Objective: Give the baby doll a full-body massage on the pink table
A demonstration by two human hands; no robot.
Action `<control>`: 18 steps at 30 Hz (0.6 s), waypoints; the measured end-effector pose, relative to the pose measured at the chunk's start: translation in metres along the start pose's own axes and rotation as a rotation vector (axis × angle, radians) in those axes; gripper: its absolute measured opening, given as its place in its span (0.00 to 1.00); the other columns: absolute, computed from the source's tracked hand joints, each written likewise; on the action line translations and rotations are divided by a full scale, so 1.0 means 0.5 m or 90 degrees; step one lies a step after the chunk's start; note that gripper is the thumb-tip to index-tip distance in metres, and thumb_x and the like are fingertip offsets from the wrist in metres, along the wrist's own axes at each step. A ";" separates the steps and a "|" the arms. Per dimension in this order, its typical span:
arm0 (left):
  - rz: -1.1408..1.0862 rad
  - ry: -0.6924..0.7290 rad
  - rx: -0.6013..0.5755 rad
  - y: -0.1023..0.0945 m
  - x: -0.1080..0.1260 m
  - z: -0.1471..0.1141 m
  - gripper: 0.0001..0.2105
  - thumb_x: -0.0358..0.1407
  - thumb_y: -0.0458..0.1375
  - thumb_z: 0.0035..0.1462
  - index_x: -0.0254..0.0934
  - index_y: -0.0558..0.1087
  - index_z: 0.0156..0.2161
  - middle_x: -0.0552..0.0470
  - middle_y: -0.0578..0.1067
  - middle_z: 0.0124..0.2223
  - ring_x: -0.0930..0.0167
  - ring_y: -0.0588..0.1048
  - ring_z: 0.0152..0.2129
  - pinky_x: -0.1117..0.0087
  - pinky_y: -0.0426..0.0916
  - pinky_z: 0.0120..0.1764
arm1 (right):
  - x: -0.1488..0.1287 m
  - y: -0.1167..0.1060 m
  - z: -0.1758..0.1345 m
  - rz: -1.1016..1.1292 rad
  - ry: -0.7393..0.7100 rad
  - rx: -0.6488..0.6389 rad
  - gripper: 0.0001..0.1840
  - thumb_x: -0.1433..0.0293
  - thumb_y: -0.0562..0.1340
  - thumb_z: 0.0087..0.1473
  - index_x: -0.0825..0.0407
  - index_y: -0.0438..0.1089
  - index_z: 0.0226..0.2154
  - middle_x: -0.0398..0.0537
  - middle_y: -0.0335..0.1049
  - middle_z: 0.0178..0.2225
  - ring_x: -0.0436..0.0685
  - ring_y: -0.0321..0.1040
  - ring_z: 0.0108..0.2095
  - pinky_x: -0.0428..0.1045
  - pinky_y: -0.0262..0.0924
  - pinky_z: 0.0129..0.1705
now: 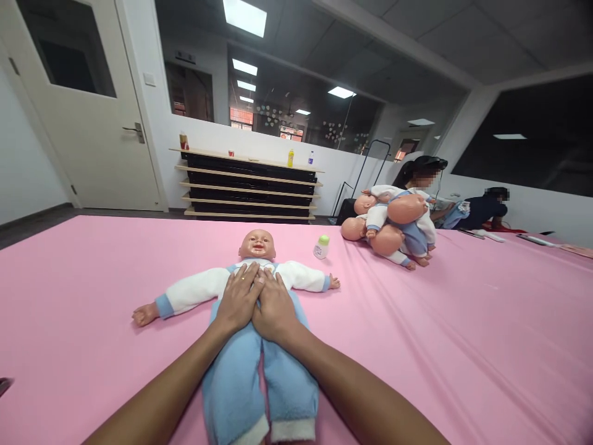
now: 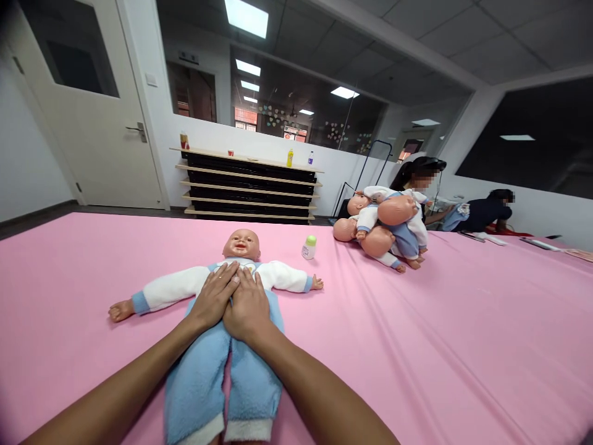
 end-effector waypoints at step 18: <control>0.064 0.174 0.093 -0.023 -0.019 -0.026 0.25 0.41 0.41 0.65 0.40 0.54 0.66 0.44 0.60 0.66 0.62 0.56 0.64 0.49 0.52 0.63 | -0.019 -0.019 0.001 0.023 -0.031 -0.006 0.40 0.65 0.55 0.55 0.58 0.42 0.67 0.55 0.50 0.66 0.59 0.41 0.67 0.59 0.35 0.68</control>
Point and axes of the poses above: each hand's wrist, its own z-axis towards the middle knuckle, its own y-axis out of the palm, x = y × z, the point moved 10 cm from there along z, towards the middle knuckle
